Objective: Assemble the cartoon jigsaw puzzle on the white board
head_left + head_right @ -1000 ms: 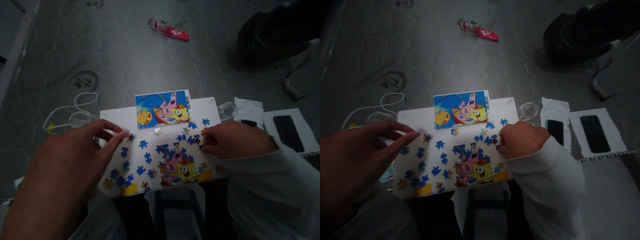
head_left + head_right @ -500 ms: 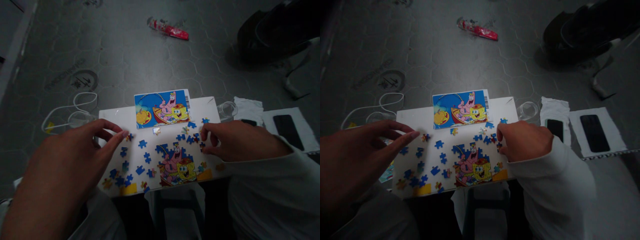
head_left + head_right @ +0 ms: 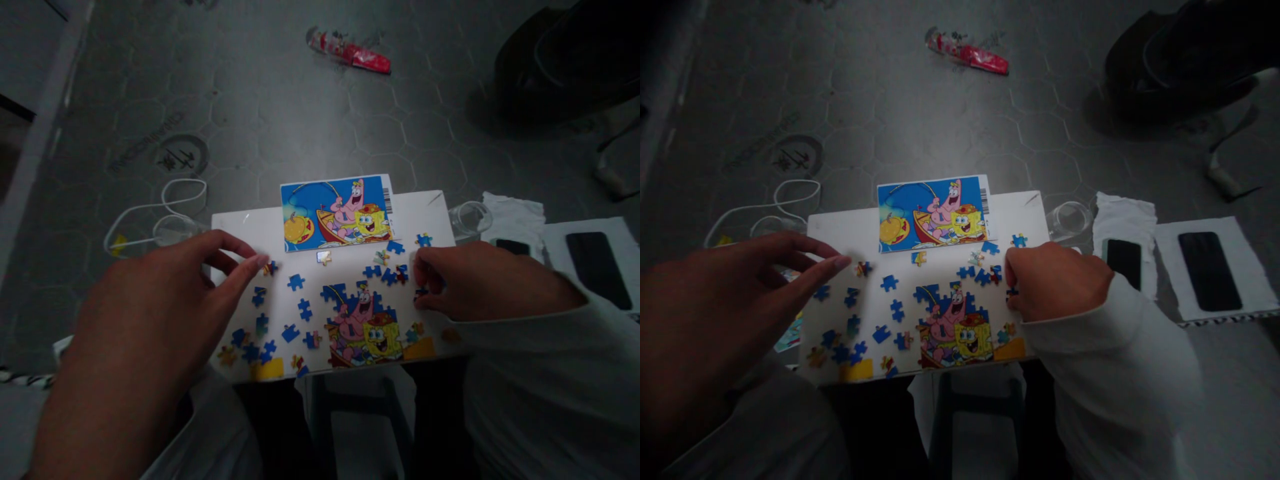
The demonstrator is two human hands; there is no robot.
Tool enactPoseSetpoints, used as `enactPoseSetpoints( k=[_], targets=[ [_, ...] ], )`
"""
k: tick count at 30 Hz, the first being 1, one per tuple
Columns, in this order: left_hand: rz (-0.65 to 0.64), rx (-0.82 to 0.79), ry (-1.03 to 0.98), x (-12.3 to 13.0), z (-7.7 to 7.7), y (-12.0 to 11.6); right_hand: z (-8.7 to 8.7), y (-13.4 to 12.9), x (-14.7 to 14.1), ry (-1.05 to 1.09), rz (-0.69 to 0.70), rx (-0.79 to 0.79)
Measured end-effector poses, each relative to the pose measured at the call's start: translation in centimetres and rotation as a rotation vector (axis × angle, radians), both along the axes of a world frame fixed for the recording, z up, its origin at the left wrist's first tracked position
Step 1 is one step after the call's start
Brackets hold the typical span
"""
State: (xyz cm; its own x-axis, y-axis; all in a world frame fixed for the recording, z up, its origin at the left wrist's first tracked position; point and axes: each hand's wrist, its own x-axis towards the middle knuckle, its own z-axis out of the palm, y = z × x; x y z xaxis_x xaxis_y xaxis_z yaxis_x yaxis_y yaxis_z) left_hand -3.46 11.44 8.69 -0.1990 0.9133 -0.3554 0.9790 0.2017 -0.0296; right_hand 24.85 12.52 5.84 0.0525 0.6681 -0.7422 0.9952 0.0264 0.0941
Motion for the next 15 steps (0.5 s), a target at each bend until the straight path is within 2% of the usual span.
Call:
enactPoseSetpoints(
  k=[3, 7, 8, 11, 15],
  targets=[
    [0.012, -0.022, -0.094, 0.1, 0.4, 0.0, -0.2, -0.1, 0.2, 0.009, 0.041, 0.006],
    [0.002, 0.042, -0.207, -0.3, 0.2, -0.2, -0.8, -1.1, 1.7, 0.046, 0.054, -0.003],
    [-0.01, 0.059, -0.251, -0.3, 0.1, -0.3, -1.0, -1.5, 2.1, 0.108, 0.092, 0.03],
    [-0.084, 0.078, -0.375, -0.2, -0.1, -0.6, -1.5, -2.5, 2.6, 0.298, 0.204, 0.302],
    [-0.205, 0.071, -0.563, 0.0, -0.2, -1.1, -1.6, -3.1, 0.9, 0.572, 0.379, 0.489]
  ],
)
